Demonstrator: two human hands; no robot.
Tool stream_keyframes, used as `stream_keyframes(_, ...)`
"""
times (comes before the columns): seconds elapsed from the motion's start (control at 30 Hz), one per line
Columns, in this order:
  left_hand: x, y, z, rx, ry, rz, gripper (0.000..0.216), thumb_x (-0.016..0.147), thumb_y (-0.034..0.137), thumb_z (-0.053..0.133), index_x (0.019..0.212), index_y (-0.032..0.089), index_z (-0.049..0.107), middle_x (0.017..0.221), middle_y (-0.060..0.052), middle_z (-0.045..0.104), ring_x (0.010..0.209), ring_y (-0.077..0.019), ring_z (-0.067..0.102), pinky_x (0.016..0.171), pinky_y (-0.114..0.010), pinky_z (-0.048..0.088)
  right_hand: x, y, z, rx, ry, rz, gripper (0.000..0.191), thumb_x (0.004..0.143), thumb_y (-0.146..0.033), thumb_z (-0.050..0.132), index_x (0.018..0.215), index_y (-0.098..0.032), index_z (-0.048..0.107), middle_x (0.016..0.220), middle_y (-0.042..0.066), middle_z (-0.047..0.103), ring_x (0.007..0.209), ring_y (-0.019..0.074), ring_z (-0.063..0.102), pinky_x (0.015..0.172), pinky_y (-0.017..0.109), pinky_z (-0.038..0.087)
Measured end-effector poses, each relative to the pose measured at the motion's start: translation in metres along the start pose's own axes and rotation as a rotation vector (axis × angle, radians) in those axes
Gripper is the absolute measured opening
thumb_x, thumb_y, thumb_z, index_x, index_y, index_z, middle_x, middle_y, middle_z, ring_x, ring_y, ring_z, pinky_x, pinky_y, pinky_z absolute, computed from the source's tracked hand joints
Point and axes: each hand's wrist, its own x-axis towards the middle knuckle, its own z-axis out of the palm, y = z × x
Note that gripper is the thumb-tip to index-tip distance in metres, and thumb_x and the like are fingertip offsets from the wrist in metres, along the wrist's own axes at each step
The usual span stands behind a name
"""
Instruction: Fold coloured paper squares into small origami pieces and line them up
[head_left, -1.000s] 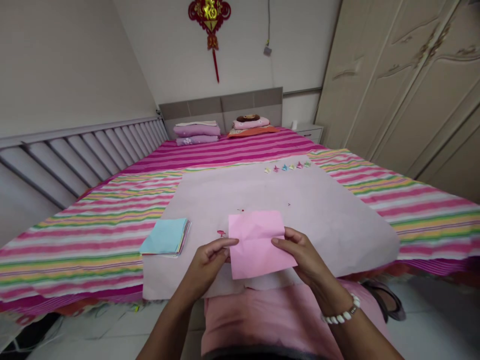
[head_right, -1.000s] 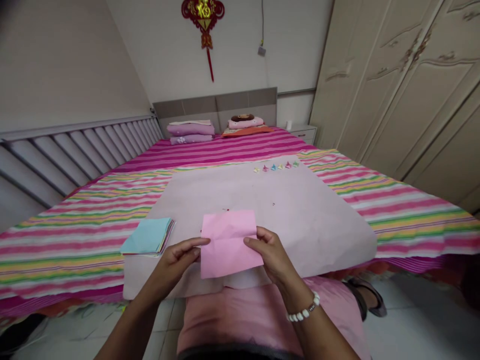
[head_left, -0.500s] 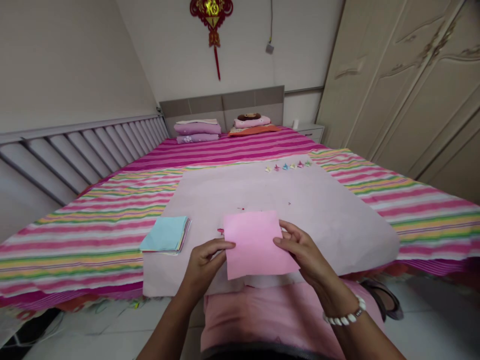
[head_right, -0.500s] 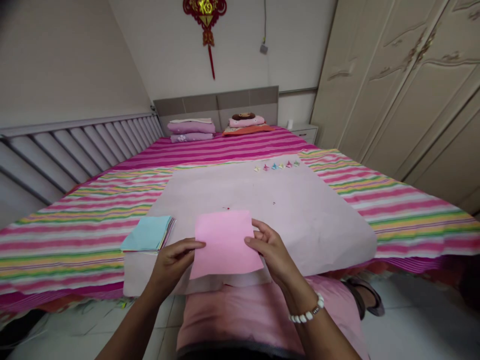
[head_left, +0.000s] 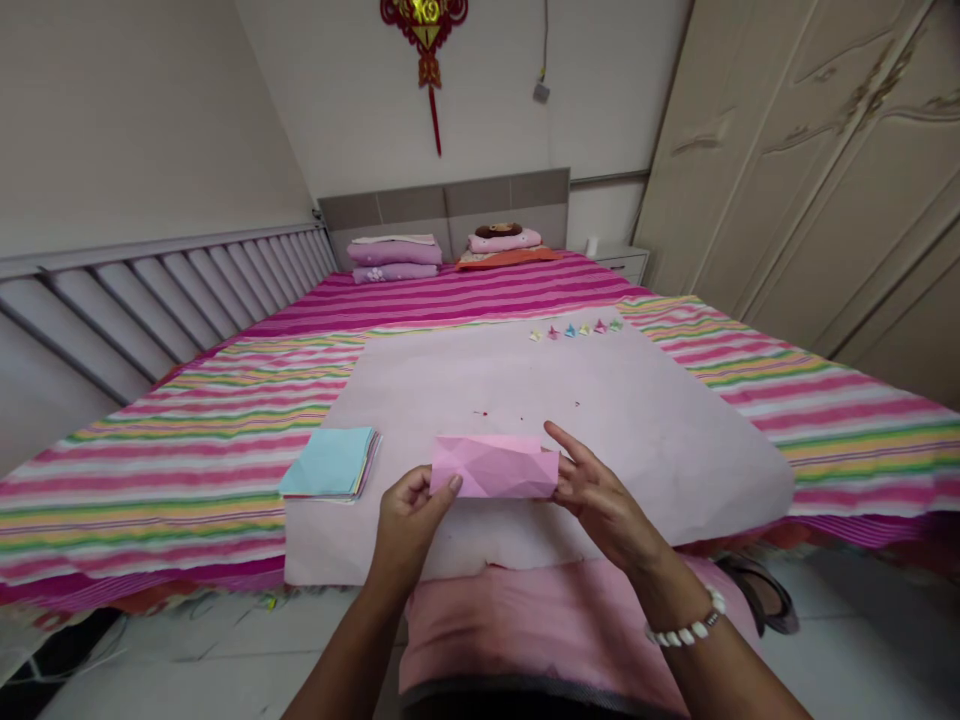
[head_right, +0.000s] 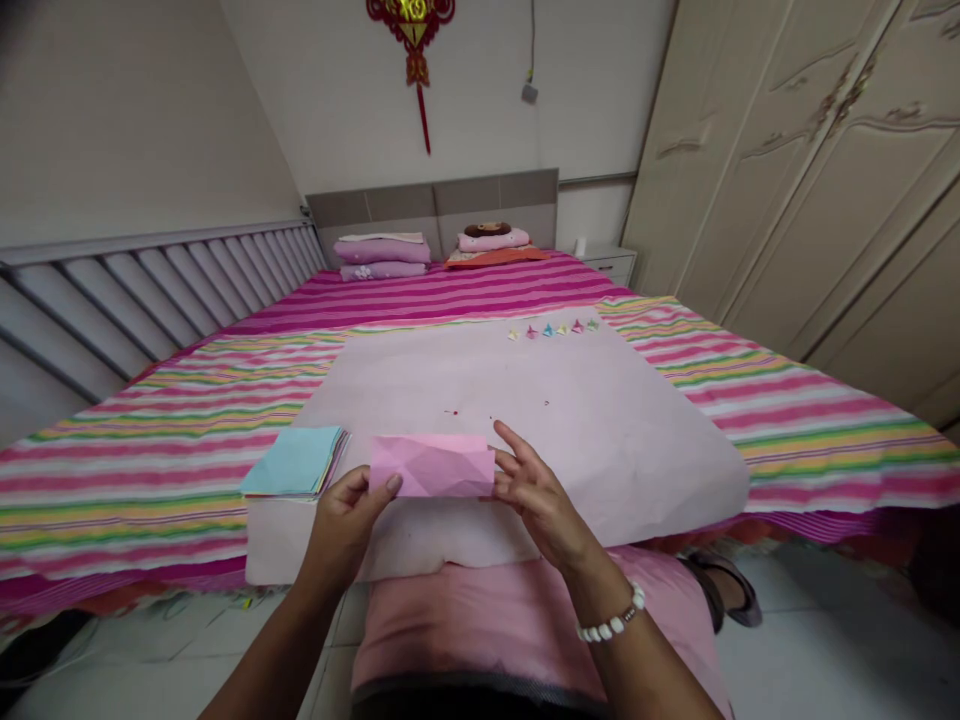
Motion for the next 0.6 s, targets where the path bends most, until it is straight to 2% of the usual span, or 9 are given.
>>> stream_keyframes(0.1,0.0,0.002,0.004,-0.056,0.007,-0.006,0.02,0.072,0.029,0.071,0.064,0.015,0.058,0.06,0.005,0.056,0.058,-0.0083,0.051,0.058,-0.018,0.041,0.0,0.0,0.001,0.061,-0.005,-0.005,0.086,0.064,-0.021,0.072,0.14,-0.03,0.035,0.121,0.009,0.062,0.093,0.0201,0.064,0.083,0.036,0.048)
stream_keyframes(0.2,0.0,0.003,0.008,-0.138,-0.038,-0.023,0.018,0.069,0.027,0.074,0.076,0.015,0.062,0.071,0.001,0.064,0.067,-0.0108,0.059,0.064,-0.02,0.046,0.003,0.001,0.004,0.032,0.084,0.03,0.086,0.062,-0.023,0.079,0.138,-0.027,0.038,0.109,0.009,0.067,0.089,0.0206,0.064,0.079,0.034,0.048)
stream_keyframes(0.27,-0.001,0.004,0.011,-0.2,-0.047,-0.046,0.036,0.068,0.026,0.075,0.1,0.016,0.062,0.081,-0.002,0.068,0.076,-0.014,0.063,0.071,-0.024,0.049,0.006,0.003,0.006,-0.02,0.129,0.065,0.078,0.056,-0.02,0.083,0.127,-0.024,0.051,0.093,0.005,0.07,0.08,0.0192,0.065,0.073,0.031,0.048)
stream_keyframes(0.33,-0.001,0.004,0.014,-0.269,-0.016,-0.095,0.065,0.068,0.026,0.076,0.126,0.017,0.05,0.087,-0.004,0.069,0.082,-0.017,0.066,0.078,-0.029,0.051,0.007,0.006,0.01,-0.068,0.124,0.095,0.055,0.054,-0.02,0.084,0.106,-0.019,0.065,0.082,0.003,0.07,0.07,0.017,0.064,0.067,0.029,0.048)
stream_keyframes(0.37,-0.001,0.005,0.016,-0.319,0.002,-0.128,0.072,0.068,0.026,0.076,0.133,0.017,0.044,0.089,-0.005,0.07,0.084,-0.0183,0.067,0.079,-0.031,0.051,0.007,0.007,0.012,-0.089,0.12,0.099,0.044,0.055,-0.022,0.084,0.095,-0.017,0.069,0.078,0.003,0.07,0.066,0.0158,0.062,0.065,0.029,0.047)
stream_keyframes(0.4,-0.001,0.005,0.018,-0.381,0.002,-0.164,0.073,0.07,0.028,0.074,0.134,0.016,0.042,0.092,-0.007,0.07,0.087,-0.0198,0.067,0.081,-0.033,0.052,0.007,0.008,0.014,-0.106,0.124,0.09,0.035,0.056,-0.024,0.083,0.087,-0.016,0.07,0.076,0.003,0.07,0.064,0.0149,0.061,0.064,0.028,0.047)
stream_keyframes(0.47,-0.003,0.004,0.023,-0.524,-0.069,-0.241,0.06,0.075,0.032,0.07,0.129,0.014,0.049,0.1,-0.011,0.07,0.096,-0.0236,0.065,0.085,-0.036,0.052,0.007,0.01,0.019,-0.128,0.157,0.05,0.03,0.056,-0.025,0.083,0.081,-0.017,0.07,0.076,0.002,0.07,0.063,0.0142,0.06,0.062,0.027,0.047)
stream_keyframes(0.6,-0.009,-0.001,0.034,-0.665,-0.26,-0.362,0.041,0.079,0.027,0.067,0.117,0.013,0.059,0.11,-0.014,0.068,0.108,-0.0272,0.061,0.093,-0.039,0.049,0.005,0.013,0.026,-0.14,0.189,0.011,0.036,0.055,-0.026,0.084,0.087,-0.019,0.069,0.08,0.001,0.068,0.064,0.0139,0.06,0.06,0.026,0.047)
